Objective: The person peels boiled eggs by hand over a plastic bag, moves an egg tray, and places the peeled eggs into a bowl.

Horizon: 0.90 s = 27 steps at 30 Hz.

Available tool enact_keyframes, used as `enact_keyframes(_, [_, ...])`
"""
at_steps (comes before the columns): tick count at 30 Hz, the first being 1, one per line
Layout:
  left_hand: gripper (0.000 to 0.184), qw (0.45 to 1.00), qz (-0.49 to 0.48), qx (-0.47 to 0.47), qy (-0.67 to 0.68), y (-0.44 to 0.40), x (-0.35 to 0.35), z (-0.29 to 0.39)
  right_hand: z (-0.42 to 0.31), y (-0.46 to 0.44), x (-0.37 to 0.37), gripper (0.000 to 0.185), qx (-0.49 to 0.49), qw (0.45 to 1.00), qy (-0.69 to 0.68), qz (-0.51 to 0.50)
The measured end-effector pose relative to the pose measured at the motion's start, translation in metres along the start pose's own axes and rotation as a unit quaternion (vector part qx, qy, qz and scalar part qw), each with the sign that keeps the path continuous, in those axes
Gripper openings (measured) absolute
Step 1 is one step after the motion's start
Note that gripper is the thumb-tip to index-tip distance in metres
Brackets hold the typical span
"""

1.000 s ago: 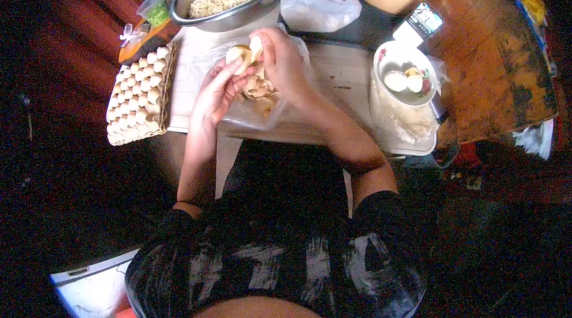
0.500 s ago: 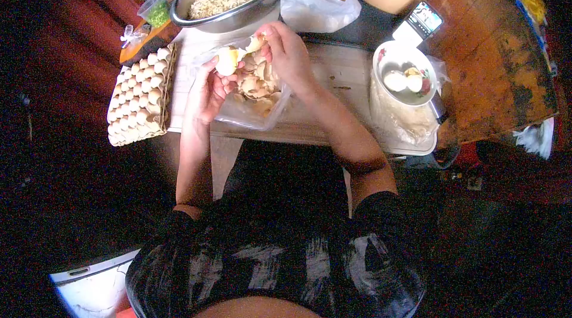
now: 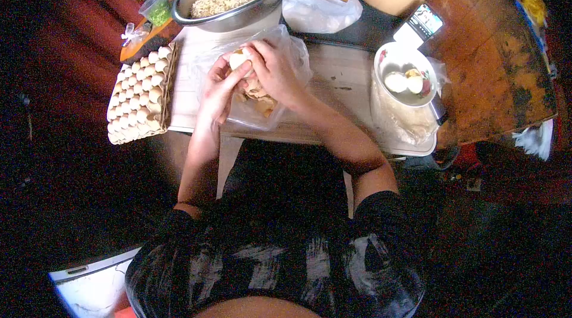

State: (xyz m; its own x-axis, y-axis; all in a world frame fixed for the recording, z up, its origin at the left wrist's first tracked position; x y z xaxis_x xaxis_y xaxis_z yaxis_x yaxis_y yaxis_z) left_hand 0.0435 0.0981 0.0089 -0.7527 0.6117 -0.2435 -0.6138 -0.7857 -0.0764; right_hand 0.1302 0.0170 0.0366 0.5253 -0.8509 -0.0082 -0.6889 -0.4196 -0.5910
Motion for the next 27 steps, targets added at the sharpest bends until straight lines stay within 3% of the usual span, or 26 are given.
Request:
enact_keyframes(15, [0.033, 0.999, -0.012, 0.048, -0.002, -0.003, 0.009, -0.003, 0.003, -0.005, 0.004, 0.023, -0.007, 1.0, -0.001, 0.011])
enact_keyframes(20, [0.035, 1.0, -0.004, -0.031, -0.005, -0.001, 0.005, 0.007, 0.0, -0.005, 0.005, 0.019, 0.02, 0.999, 0.026, 0.015])
enact_keyframes(25, [0.037, 0.999, -0.034, -0.029, 0.004, 0.0, -0.002, 0.008, 0.004, -0.007, 0.01, 0.017, -0.004, 0.999, 0.044, 0.028])
enact_keyframes(27, [0.037, 0.999, -0.037, -0.026, 0.0, -0.001, 0.0, 0.008, -0.001, -0.007, 0.013, 0.018, 0.034, 0.996, 0.06, 0.051])
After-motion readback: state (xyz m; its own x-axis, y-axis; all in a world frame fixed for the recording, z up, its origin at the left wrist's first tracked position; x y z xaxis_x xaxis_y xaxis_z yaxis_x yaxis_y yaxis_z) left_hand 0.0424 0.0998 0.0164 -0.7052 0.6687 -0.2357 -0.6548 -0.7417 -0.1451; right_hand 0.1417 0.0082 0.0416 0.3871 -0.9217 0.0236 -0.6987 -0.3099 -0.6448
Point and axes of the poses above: each hand's wrist, its own y-axis away from the middle knuckle, its own x-axis out of the back of the hand, z = x × y, the point moved 9 cm from there along -y, towards the middle knuckle, and after that the axes turned 15 degrees about z, right-handed, at the moved point
